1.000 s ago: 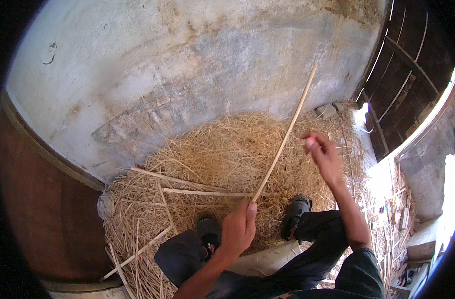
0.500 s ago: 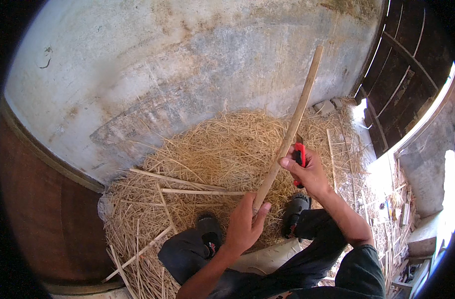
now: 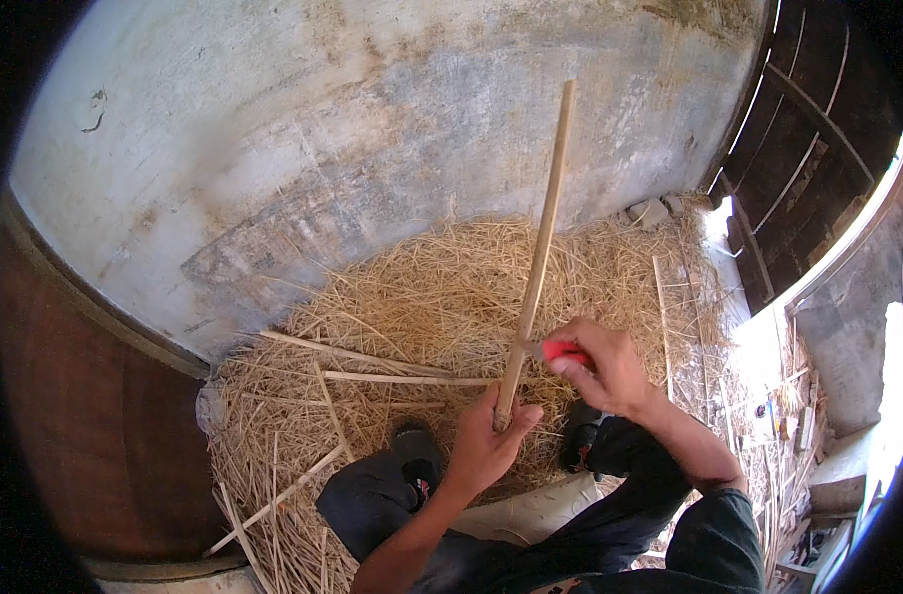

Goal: The person sits on a hay-covered floor and uses a red utility knife to shave the surface of a long, thin bamboo stick. They hold the stick with their left hand and repeatedly scrape the blade along its length to remove the outer layer, rotating the stick as needed.

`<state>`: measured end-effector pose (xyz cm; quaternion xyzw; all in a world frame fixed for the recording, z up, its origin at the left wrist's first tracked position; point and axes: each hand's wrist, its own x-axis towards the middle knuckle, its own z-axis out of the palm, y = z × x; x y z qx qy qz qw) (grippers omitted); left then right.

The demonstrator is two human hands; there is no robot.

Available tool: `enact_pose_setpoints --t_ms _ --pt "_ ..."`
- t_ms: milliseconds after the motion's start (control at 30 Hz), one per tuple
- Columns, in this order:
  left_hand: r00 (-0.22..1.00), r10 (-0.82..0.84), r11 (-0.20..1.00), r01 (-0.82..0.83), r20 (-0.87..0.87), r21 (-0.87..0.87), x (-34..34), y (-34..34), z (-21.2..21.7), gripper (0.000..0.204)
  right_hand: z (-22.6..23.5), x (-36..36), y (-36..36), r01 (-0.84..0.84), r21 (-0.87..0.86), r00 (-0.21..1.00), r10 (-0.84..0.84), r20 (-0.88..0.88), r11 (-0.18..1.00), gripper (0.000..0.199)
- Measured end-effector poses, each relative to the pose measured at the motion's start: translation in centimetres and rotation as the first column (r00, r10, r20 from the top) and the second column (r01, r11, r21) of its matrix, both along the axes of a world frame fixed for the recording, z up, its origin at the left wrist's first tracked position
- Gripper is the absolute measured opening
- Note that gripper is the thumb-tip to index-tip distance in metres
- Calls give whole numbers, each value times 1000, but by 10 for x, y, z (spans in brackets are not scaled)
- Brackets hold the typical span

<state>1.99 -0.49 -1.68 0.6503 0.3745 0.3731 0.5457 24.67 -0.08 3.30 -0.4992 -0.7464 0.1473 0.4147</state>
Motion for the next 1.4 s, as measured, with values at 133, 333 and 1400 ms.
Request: enact_pose_setpoints --t_ms 133,333,1400 --pt "999 1 1000 0 49 -19 1 1 -1 37 -8 -12 -3 -101 142 978 72 197 985 28" --pt "1000 16 995 -14 26 -97 -1 -2 3 39 -5 -22 -9 -63 167 975 24 222 984 30" --pt "951 -306 910 303 34 -281 -10 -7 -15 39 0 64 33 196 -357 769 -369 -522 913 44"
